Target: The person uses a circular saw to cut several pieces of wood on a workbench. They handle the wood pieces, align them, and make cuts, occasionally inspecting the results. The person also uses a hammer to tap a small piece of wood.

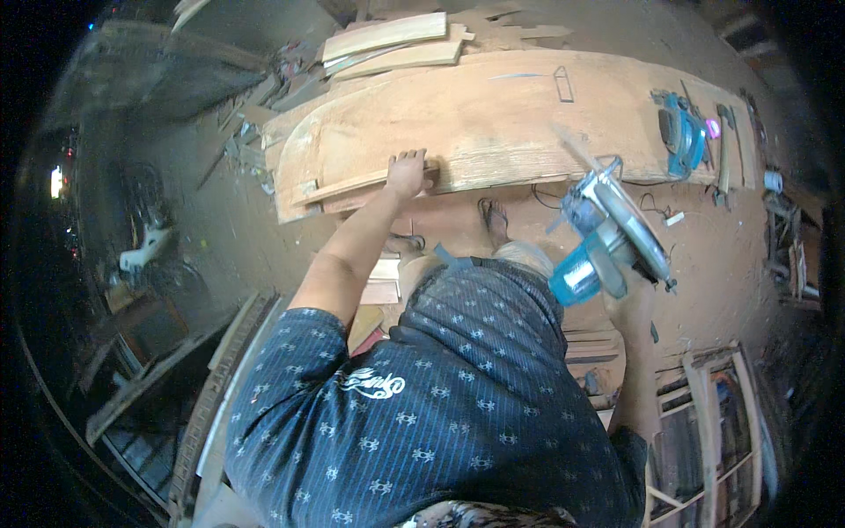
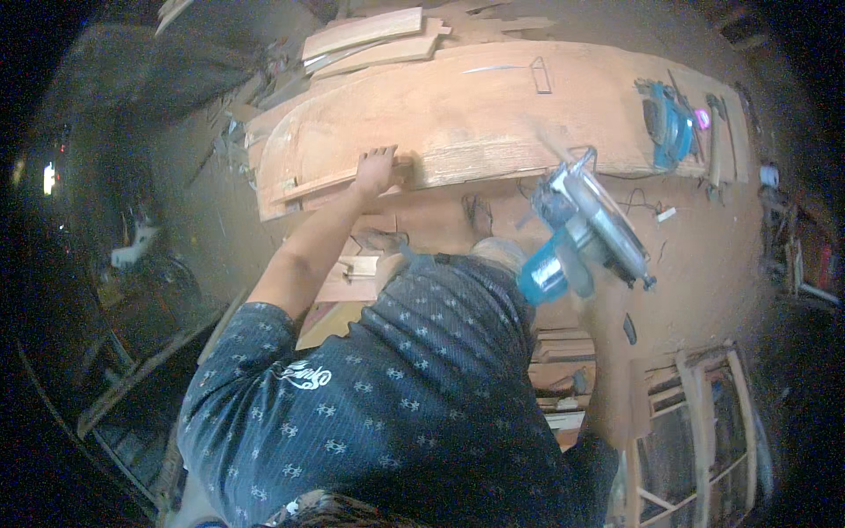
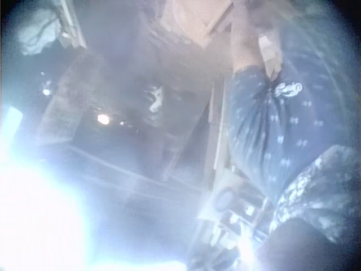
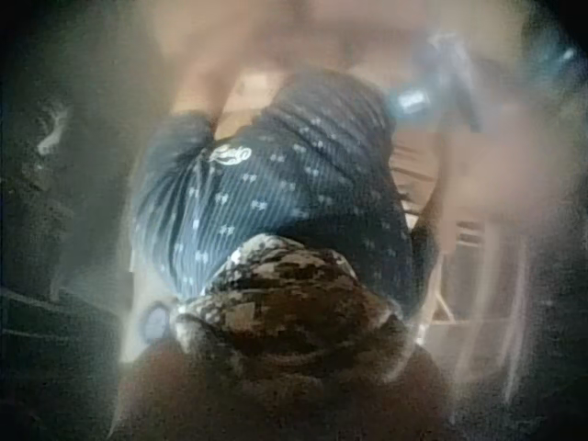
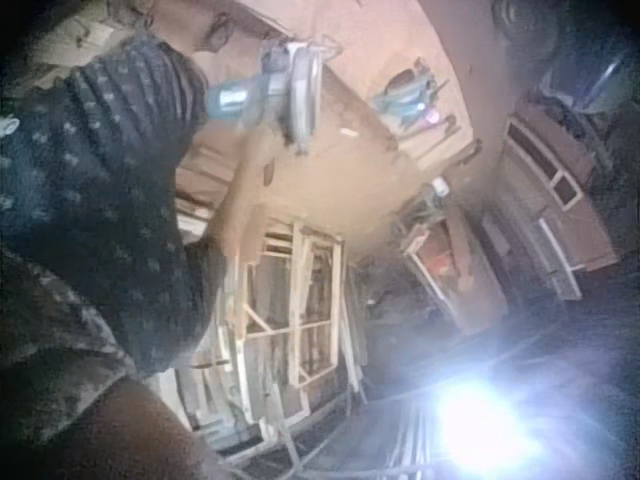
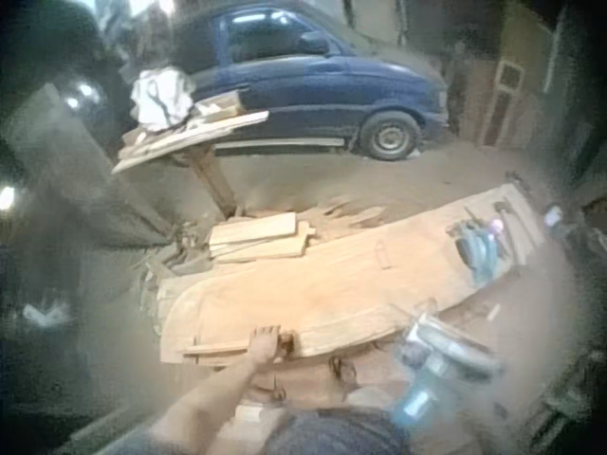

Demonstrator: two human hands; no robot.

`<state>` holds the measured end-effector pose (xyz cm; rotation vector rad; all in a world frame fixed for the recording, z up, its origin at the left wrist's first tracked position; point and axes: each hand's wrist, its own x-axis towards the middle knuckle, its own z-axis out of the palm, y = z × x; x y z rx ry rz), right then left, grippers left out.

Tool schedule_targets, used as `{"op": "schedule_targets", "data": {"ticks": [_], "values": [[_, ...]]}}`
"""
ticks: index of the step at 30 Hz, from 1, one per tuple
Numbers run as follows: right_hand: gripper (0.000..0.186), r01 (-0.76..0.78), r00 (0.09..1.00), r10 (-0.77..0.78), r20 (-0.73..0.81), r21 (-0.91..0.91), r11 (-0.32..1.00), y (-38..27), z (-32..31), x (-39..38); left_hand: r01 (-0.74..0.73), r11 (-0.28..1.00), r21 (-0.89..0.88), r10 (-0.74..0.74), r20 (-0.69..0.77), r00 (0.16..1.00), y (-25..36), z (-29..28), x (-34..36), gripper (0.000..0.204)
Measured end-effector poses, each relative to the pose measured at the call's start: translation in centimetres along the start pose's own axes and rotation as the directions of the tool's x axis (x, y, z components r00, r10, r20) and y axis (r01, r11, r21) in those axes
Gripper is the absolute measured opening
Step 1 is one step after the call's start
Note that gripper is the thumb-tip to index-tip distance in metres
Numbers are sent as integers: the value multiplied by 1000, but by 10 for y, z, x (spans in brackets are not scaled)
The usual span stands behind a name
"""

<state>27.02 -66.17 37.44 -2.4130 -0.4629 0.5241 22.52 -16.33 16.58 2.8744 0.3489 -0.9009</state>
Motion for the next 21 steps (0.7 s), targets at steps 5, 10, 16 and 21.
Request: {"op": "schedule_targets", "data": {"ticks": [5, 10, 16, 21], "values": [[44, -40, 998, 42, -54, 28, 999, 34, 16, -38, -44, 996, 82, 43, 16, 999, -31, 14, 10, 24], [40, -224, 970, 235, -55, 159, 962, 26, 27, -40, -141, 986, -91, 131, -114, 985, -12, -136, -47, 34], [34, -162, 980, 177, -87, 156, 974, 14, 18, -22, -324, 802, -502, 76, -452, 889, -10, -280, -131, 34], [37, -141, 984, 149, -101, 85, 986, 5, 14, -16, -306, 696, -649, -63, -480, 875, -59, -240, -158, 44]]}}
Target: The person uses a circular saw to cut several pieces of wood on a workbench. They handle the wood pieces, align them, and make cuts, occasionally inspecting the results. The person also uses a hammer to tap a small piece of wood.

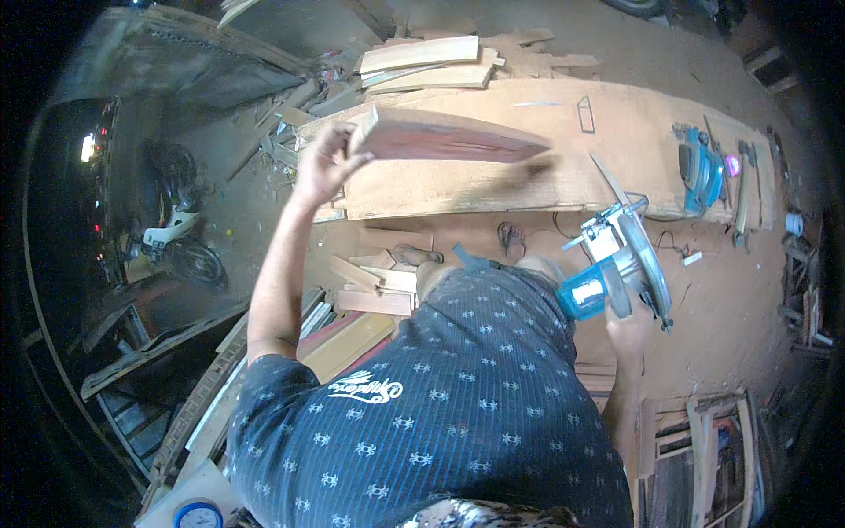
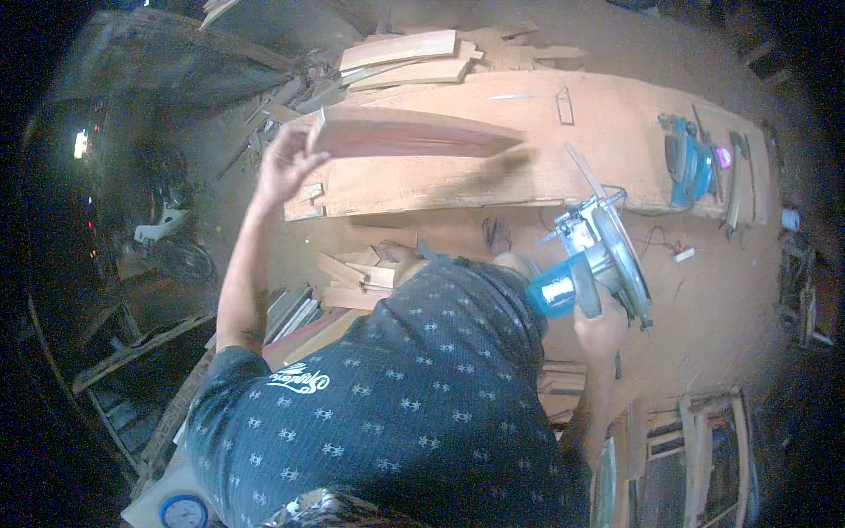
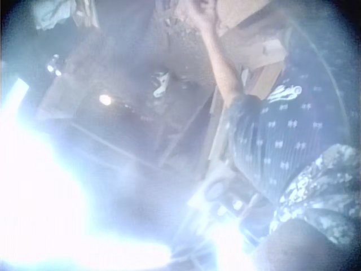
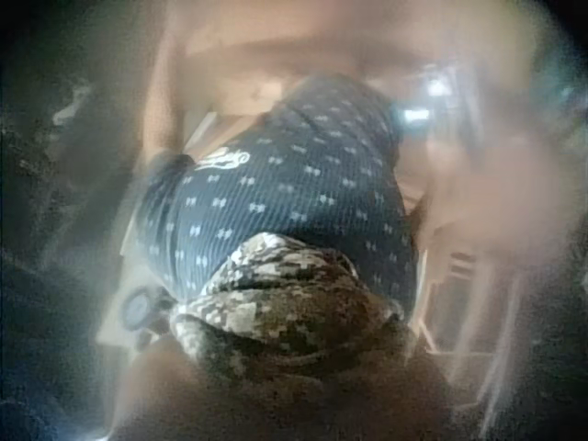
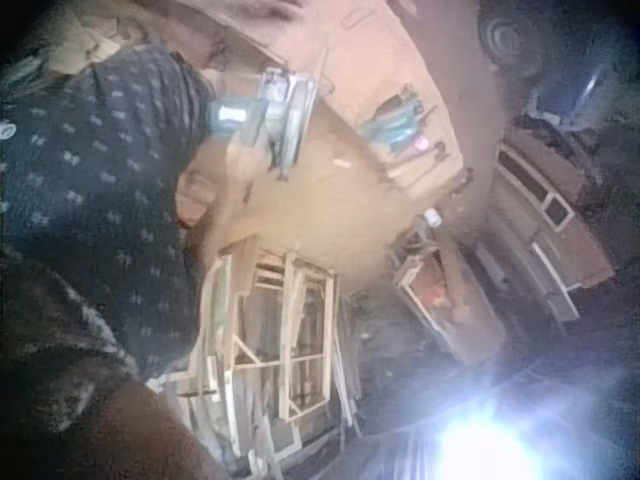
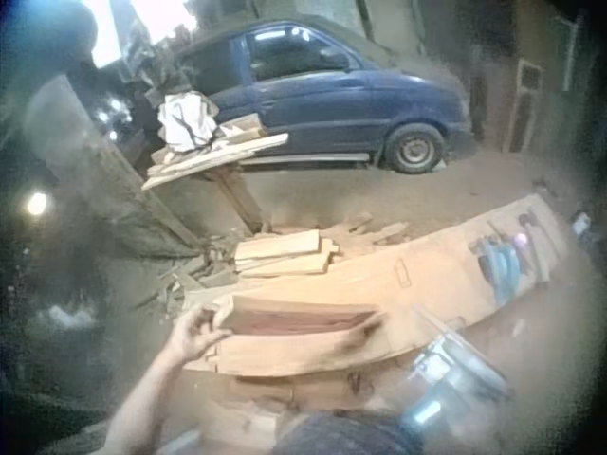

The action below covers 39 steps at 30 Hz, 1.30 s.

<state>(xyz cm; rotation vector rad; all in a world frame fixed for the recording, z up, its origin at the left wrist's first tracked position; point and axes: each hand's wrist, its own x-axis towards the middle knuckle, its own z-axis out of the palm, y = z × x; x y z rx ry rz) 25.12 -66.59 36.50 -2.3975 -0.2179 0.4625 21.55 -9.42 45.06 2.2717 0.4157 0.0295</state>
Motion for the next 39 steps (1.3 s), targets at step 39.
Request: {"op": "schedule_targets", "data": {"ticks": [39], "values": [[50, 341, 901, -199, 385, -345, 875, -152, 26, 33, 290, 873, 392, -103, -434, 895, -250, 51, -143, 73]]}}
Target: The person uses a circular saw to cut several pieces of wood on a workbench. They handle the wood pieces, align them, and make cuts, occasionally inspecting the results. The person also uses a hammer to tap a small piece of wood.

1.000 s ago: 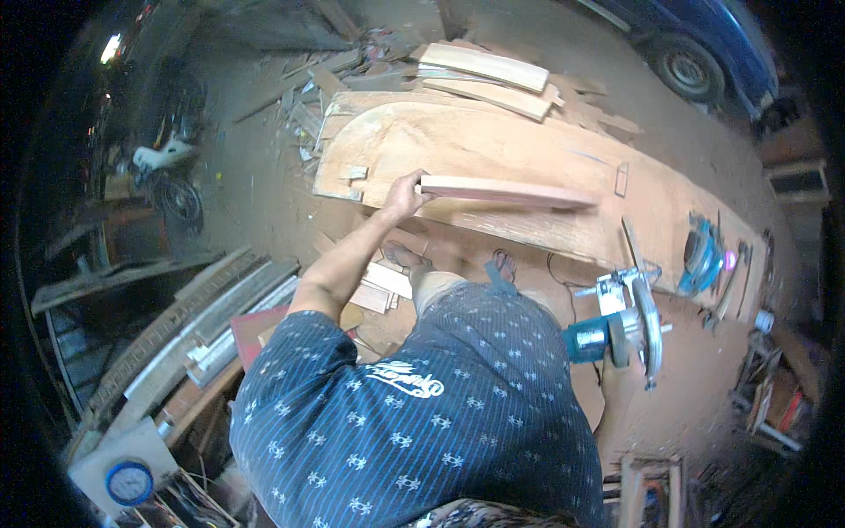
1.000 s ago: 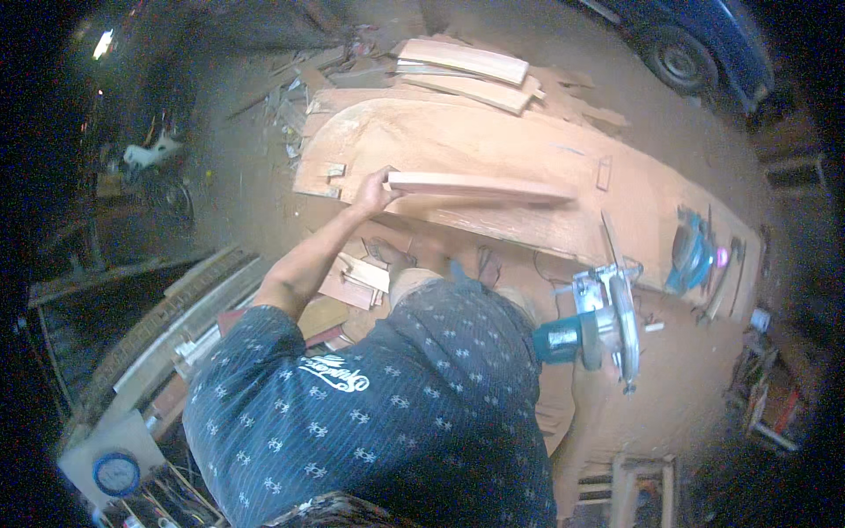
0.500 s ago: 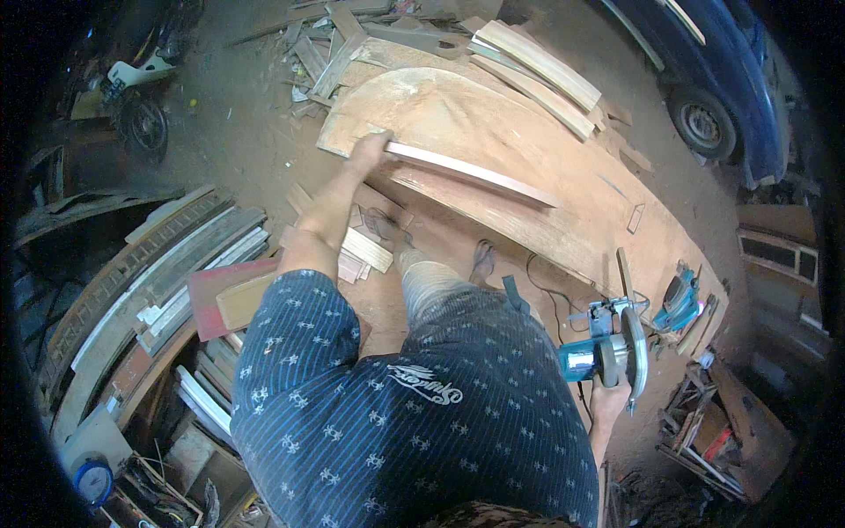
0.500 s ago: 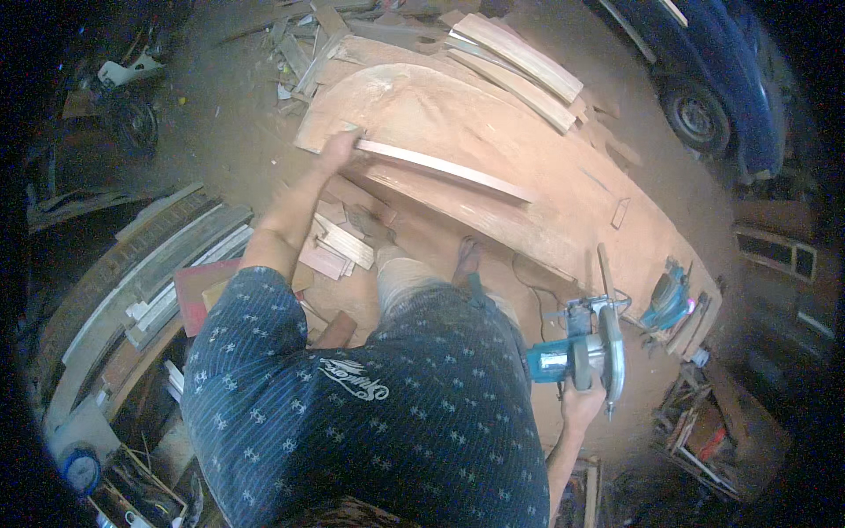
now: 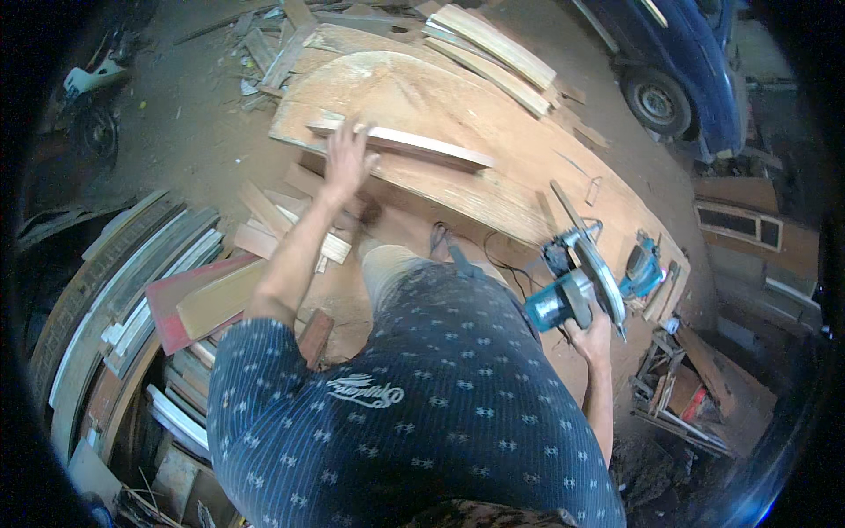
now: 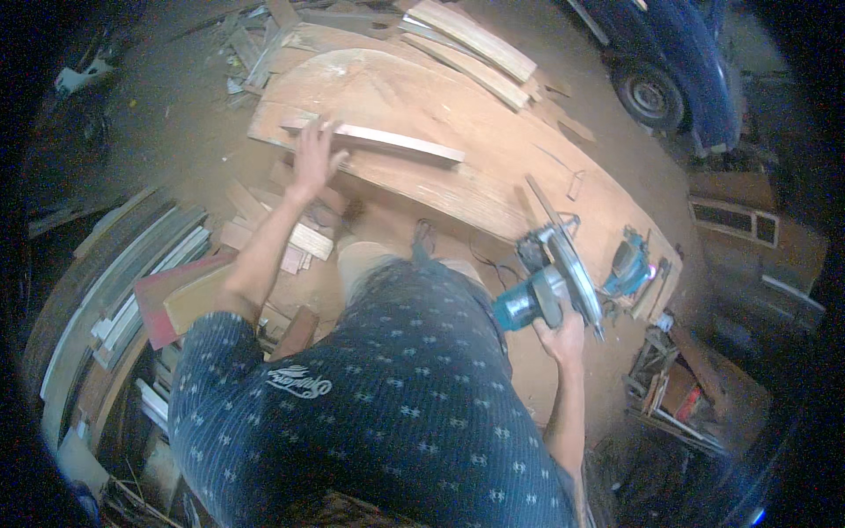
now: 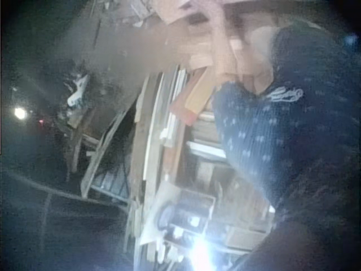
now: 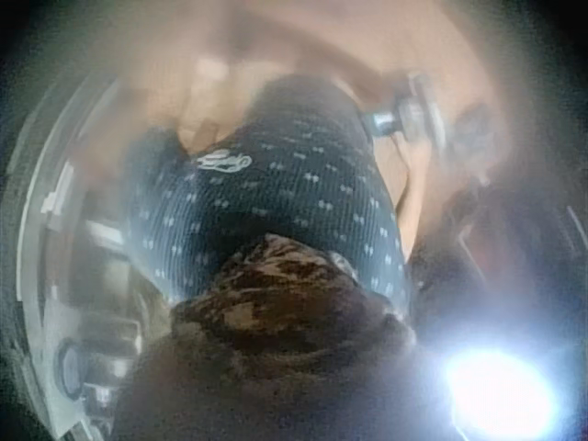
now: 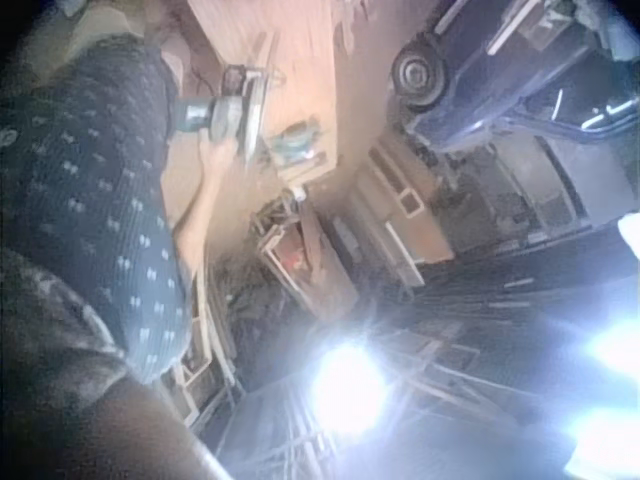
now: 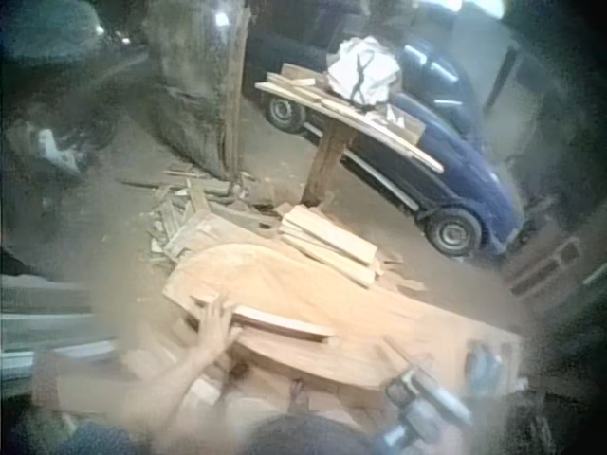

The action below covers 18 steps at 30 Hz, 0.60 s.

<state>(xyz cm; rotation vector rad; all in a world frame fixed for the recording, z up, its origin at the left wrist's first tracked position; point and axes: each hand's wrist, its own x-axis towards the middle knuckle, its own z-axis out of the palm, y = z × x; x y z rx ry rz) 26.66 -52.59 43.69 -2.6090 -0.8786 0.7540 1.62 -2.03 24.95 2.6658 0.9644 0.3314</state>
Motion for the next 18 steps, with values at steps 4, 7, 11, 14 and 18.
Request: {"op": "schedule_targets", "data": {"ticks": [4, 7, 11, 14, 18], "values": [[51, 15, 999, -16, 51, 10, 1000, 15, -3, 34, -72, 945, -320, 75, -2, 997, 110, 31, -36, 53], [54, -43, 997, 41, 69, 33, 999, 1, -16, 65, 98, 855, -509, 25, 230, 973, 172, 76, -44, 45], [54, 141, 990, -139, -24, 58, 988, 6, -11, 111, 485, 563, -669, -51, 557, 829, 230, 110, -31, 59], [40, 332, 942, -335, -24, 210, 919, 7, -1, 135, 569, 636, -522, -194, 606, 772, 249, 119, -16, 57], [41, 513, 846, -533, 26, 236, 826, 12, 20, 172, 751, 4, -660, -193, 737, 648, 246, 141, -11, 37]]}}
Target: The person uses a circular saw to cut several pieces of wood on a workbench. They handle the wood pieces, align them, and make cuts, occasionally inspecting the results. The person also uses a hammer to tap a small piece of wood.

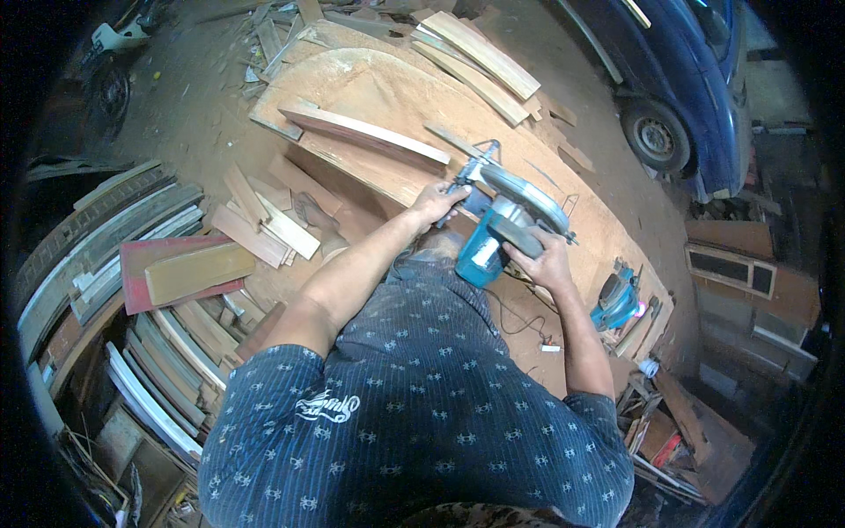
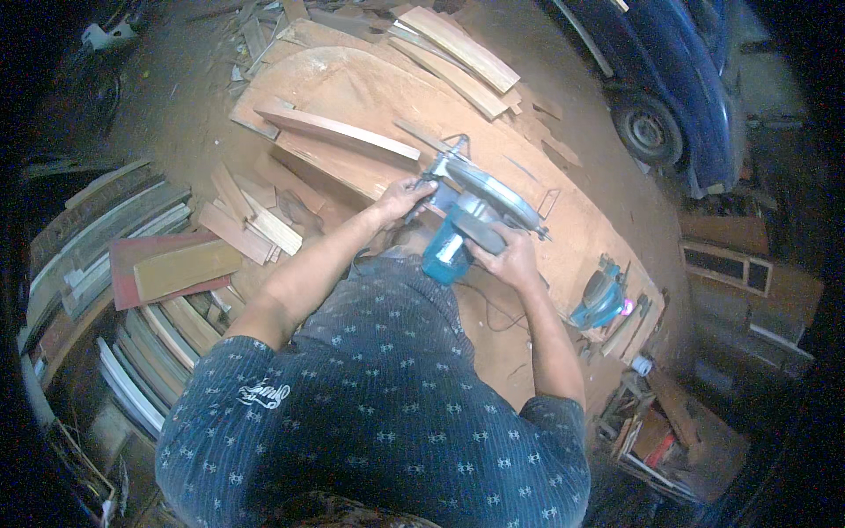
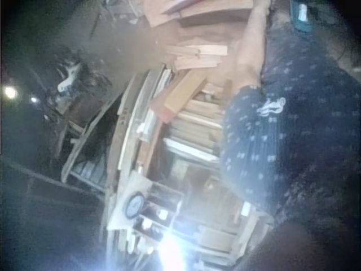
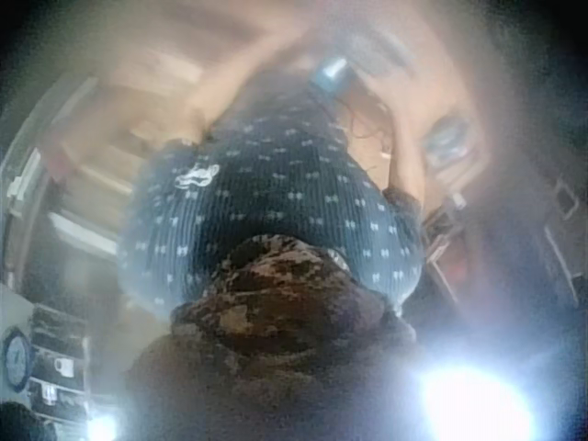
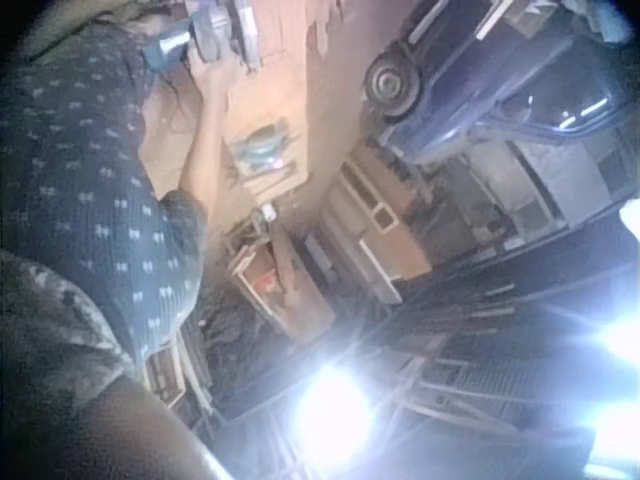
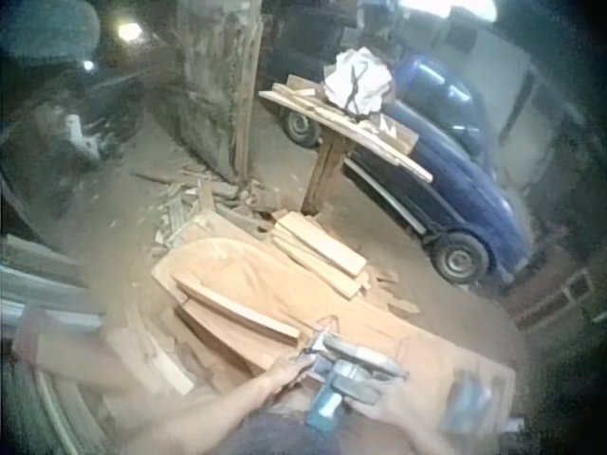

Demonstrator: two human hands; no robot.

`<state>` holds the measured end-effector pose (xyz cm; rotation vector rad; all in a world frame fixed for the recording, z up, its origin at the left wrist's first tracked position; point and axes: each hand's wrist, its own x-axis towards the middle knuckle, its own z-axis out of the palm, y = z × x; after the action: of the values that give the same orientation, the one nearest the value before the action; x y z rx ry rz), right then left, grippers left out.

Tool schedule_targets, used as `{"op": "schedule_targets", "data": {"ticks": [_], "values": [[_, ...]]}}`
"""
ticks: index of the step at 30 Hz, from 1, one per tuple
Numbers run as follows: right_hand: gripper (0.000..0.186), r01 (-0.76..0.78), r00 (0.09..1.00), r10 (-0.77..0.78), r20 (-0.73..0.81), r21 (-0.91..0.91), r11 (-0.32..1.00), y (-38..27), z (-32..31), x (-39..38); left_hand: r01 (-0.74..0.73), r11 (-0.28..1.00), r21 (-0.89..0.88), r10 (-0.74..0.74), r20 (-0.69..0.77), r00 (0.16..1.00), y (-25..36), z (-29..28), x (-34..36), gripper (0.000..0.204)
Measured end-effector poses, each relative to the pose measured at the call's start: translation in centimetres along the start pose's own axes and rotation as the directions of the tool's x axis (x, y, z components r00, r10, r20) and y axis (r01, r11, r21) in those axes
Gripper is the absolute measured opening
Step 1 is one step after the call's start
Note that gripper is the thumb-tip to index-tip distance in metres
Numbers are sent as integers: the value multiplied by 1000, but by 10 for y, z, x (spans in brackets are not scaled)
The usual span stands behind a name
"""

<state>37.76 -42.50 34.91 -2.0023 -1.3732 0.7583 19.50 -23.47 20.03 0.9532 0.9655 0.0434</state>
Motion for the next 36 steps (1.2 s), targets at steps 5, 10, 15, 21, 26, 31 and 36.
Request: {"op": "schedule_targets", "data": {"ticks": [5, 10, 15, 21, 26, 31, 36], "values": [[41, 13, 996, -14, 86, 16, 1000, 34, 16, 26, -27, 994, 109, 52, -231, 971, -14, -11, 7, 36], [42, 46, 984, -62, 169, 95, 994, 58, 29, 48, 47, 988, 150, 3, -317, 948, -21, -19, 11, 32], [44, -50, 973, 21, 228, 120, 992, 57, 31, 58, 98, 972, 212, -13, -370, 929, -17, -27, 9, 34], [47, -44, 962, 18, 273, 92, 995, 44, 35, 57, 38, 933, 357, 111, -388, 915, -18, -34, 4, 40], [48, -44, 956, 27, 291, 54, 998, 36, 41, 62, 70, 933, 352, 78, -390, 918, -20, -45, 7, 42], [48, -67, 944, 52, 327, 35, 997, 32, 43, 69, 78, 951, 299, 51, -402, 914, -18, -48, 5, 42], [43, 57, 959, -42, 279, -46, 997, 44, 52, 72, 57, 968, 246, 48, -402, 914, -12, -49, 2, 41]]}}
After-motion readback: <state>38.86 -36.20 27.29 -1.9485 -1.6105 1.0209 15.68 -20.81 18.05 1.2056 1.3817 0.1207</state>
